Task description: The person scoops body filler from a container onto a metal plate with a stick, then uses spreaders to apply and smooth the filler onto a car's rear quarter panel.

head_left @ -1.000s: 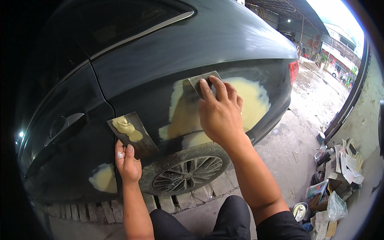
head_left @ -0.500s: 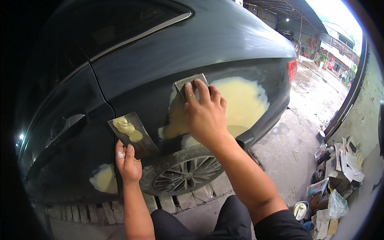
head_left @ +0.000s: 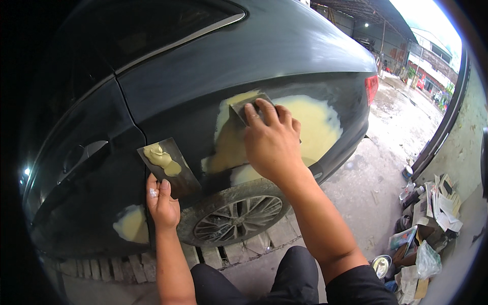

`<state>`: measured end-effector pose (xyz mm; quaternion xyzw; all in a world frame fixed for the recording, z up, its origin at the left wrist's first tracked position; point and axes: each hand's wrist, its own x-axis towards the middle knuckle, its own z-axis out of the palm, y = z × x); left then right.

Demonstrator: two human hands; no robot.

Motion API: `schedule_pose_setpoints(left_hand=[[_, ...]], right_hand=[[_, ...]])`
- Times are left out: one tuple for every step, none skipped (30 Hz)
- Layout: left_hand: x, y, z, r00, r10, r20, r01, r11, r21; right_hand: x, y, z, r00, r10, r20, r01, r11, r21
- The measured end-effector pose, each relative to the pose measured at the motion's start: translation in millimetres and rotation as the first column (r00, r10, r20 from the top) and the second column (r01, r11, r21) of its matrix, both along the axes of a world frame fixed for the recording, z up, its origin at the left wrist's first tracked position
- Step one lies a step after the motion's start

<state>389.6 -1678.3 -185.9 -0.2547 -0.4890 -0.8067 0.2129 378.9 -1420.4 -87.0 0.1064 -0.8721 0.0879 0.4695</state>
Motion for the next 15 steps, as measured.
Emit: schedule_pose_setpoints(left_hand=[[0,1,1,1.000,-0.003,0.001,0.003,1.000,0.005],[0,2,2,1.000,-0.004,0.001,0.004,1.000,0.007],[1,2,3,1.000,-0.005,0.001,0.005,1.000,0.010],[2,2,5,1.000,-0.007,0.001,0.007,1.000,0.014],[3,0,6,1.000,0.006,-0.006,-0.006,1.000,0.005],[2,2,4,1.000,0.014,-0.011,-0.014,1.000,0.003],[1,3,2,1.000,0.022,-0.017,-0.022,1.000,0.000],[-1,4,2,1.000,0.015,-0.012,-0.015,1.000,0.006],[-1,3,3,1.000,0.012,-0.005,-0.012,1.000,0.007],[0,2,3,1.000,0.009,0.002,-0.009,1.000,0.008],[0,2,2,1.000,0.013,0.005,-0.013,1.000,0.011],[1,3,2,1.000,0.015,0.004,-0.015,1.000,0.015],[2,4,2,1.000,0.016,0.004,-0.016,1.000,0.019],[2,5,4,1.000,0.018,0.002,-0.018,1.000,0.026],[3,6,6,1.000,0.022,0.002,-0.022,0.999,0.032]], right_hand=[[-1,1,1,1.000,-0.004,-0.017,0.004,1.000,-0.015],[-4,2,3,0.999,-0.009,-0.035,0.008,1.000,-0.029],[-6,2,5,0.999,-0.014,-0.051,0.012,0.999,-0.043],[-8,-2,4,0.999,-0.025,-0.037,0.025,1.000,-0.012],[-9,-6,2,0.999,-0.024,-0.025,0.024,1.000,-0.013],[-8,-7,-2,1.000,-0.029,-0.011,0.029,1.000,-0.008],[-7,-7,-5,0.999,-0.033,0.002,0.033,0.999,-0.003],[-5,-5,-6,1.000,-0.028,0.006,0.028,1.000,0.009],[-2,-5,-6,0.999,-0.024,0.028,0.024,1.000,0.008],[1,-5,-7,0.999,-0.021,0.050,0.020,1.000,0.007],[4,-6,-9,0.997,-0.017,0.072,0.017,1.000,0.006],[7,-6,-11,0.997,-0.017,0.080,0.016,1.000,0.009],[9,-5,-14,0.996,-0.017,0.088,0.016,1.000,0.012],[12,-5,-17,0.995,-0.017,0.096,0.016,1.000,0.015],[15,-6,-20,0.995,-0.016,0.102,0.014,1.000,0.014]])
